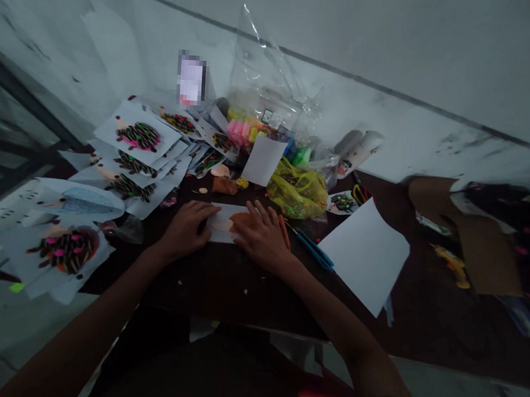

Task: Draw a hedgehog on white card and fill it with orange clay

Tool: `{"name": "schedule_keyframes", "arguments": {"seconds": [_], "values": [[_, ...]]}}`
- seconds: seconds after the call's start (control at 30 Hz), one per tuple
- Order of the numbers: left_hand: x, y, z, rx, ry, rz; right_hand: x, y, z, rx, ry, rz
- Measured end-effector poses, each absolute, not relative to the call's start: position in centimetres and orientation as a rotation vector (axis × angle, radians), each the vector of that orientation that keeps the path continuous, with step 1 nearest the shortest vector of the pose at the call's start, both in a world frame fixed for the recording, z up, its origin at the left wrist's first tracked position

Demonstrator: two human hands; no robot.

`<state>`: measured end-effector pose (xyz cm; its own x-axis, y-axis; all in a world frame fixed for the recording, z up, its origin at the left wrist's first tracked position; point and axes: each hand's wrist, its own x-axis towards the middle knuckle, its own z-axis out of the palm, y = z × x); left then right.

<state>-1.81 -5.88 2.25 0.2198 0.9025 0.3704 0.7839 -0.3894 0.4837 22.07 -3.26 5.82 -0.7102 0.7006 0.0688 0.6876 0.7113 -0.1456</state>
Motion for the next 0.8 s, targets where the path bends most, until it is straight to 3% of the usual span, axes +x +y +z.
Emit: {"name": "schedule_keyframes", "arguments": {"seconds": [0.37, 0.8], "values": [[-2.8, -4.9, 2.5, 1.975, 1.596, 1.146, 23.0, -0.5, 8.1, -1.286, -2.597, 0.106], [-1.7, 3.0, 3.1, 2.116, 1.975, 0.631, 21.7, 1.2, 5.4, -1.203, -2.231, 0.25]]}}
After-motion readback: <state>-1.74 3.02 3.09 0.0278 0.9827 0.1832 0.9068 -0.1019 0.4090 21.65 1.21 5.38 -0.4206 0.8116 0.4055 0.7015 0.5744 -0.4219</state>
